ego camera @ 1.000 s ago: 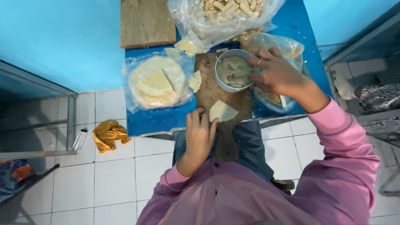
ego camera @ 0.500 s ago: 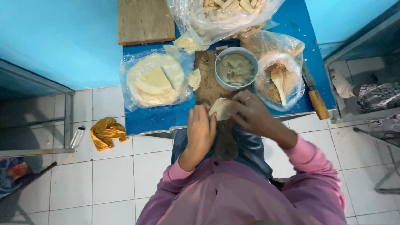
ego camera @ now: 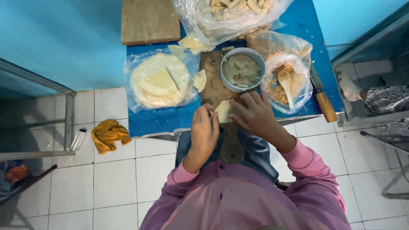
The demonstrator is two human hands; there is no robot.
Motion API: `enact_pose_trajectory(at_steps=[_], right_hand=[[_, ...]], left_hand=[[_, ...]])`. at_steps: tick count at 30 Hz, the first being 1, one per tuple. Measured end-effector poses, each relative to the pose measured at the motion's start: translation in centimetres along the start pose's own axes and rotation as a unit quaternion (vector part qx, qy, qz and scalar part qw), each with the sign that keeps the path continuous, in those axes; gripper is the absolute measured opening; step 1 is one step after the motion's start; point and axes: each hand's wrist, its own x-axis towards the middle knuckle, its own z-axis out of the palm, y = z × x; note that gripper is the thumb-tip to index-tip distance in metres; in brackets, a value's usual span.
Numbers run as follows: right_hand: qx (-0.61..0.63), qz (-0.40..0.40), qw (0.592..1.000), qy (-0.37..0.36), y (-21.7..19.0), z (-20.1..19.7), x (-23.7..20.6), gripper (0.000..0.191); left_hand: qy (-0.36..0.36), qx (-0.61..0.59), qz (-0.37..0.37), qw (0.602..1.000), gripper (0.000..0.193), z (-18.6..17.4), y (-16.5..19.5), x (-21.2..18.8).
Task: The person sits at a table and wraps dough sticks in thin pastry wrappers, folding each wrapper around a piece of dough and setting the wrapped piece on the board. They occasionally scoop brown powder from a plastic bag with a spoon and reach into a large bag for more dough pieces.
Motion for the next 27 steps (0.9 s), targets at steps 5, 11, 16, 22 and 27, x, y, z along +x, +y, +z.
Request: enact_pose_trajectory(at_steps=[5, 11, 16, 22, 27], right_hand=[[-0.026, 0.002, 0.999, -0.022, -0.5, 0.1, 0.3, 0.049], [0.022, 0.099, 0.991, 0.092, 0.4, -0.7, -2.3, 0.036], [-0.084, 0.258, 0.950, 0.155, 3.5, -2.7, -5.4, 0.034], [-0.064, 0.336, 0.929, 0.141, 5.0, -1.4, -6.6, 0.040], [0.023, 0.345, 0.911, 0.223, 6.0, -0.5, -6.2, 0.041]], left_hand=[[0.001, -0.007, 0.001, 1.000, 0.024, 0.0, -0.3, -0.1], [-0.002, -0.014, -0.004, 1.000, 0.025, -0.1, -0.3, 0.0], [-0.003, -0.012, 0.006, 1.000, 0.024, -0.3, -0.2, -0.2], [-0.005, -0.006, 0.007, 1.000, 0.025, -0.2, -0.4, -0.1], [0.002, 0.001, 0.011, 1.000, 0.024, -0.2, -0.5, -0.1]])
